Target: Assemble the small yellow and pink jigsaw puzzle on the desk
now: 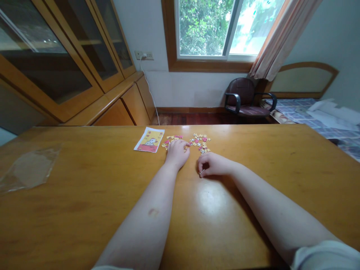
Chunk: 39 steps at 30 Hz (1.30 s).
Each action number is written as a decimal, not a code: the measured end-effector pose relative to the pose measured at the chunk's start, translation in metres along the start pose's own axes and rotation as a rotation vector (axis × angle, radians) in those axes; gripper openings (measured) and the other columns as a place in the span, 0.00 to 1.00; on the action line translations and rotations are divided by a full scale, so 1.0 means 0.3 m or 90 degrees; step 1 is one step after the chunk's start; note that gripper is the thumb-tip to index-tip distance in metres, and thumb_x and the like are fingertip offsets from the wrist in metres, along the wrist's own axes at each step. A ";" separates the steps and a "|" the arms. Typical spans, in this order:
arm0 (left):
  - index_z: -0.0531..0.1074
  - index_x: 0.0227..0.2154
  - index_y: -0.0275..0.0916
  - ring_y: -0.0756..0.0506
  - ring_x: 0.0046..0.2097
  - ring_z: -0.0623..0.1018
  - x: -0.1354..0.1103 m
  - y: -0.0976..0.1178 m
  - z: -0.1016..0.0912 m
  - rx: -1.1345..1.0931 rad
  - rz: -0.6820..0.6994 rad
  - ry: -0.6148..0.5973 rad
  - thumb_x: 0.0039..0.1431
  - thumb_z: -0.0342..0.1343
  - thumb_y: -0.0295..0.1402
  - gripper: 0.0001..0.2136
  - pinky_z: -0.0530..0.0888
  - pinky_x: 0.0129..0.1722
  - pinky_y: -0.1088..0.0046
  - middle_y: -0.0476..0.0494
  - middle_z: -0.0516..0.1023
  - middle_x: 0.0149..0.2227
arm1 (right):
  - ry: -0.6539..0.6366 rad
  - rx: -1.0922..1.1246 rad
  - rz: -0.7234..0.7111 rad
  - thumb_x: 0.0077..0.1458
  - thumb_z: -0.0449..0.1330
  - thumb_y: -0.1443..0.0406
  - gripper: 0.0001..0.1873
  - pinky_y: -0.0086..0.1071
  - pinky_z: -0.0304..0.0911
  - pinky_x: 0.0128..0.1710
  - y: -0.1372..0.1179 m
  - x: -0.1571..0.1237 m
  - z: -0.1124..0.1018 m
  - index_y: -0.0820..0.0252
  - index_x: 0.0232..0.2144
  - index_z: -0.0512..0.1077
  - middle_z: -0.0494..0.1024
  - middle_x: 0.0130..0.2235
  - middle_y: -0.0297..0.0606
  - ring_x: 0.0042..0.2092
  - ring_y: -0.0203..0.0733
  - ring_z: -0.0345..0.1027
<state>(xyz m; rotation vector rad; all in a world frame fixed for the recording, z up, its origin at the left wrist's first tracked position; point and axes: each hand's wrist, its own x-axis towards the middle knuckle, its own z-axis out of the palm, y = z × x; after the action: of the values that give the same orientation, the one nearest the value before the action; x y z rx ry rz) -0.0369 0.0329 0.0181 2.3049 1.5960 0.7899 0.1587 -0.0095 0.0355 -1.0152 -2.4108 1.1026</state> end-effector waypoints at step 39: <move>0.68 0.56 0.38 0.37 0.61 0.66 0.005 -0.019 0.022 0.091 -0.139 0.005 0.59 0.49 0.35 0.22 0.62 0.61 0.59 0.36 0.67 0.60 | 0.132 -0.433 0.114 0.55 0.55 0.43 0.32 0.56 0.42 0.61 -0.006 0.005 0.054 0.39 0.60 0.62 0.54 0.67 0.43 0.62 0.59 0.52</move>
<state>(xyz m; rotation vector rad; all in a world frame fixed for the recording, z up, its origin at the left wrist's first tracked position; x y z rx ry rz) -0.0375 0.0374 0.0103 2.1702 1.9232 0.6531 0.1484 -0.0180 0.0260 -1.4789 -2.5953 0.1706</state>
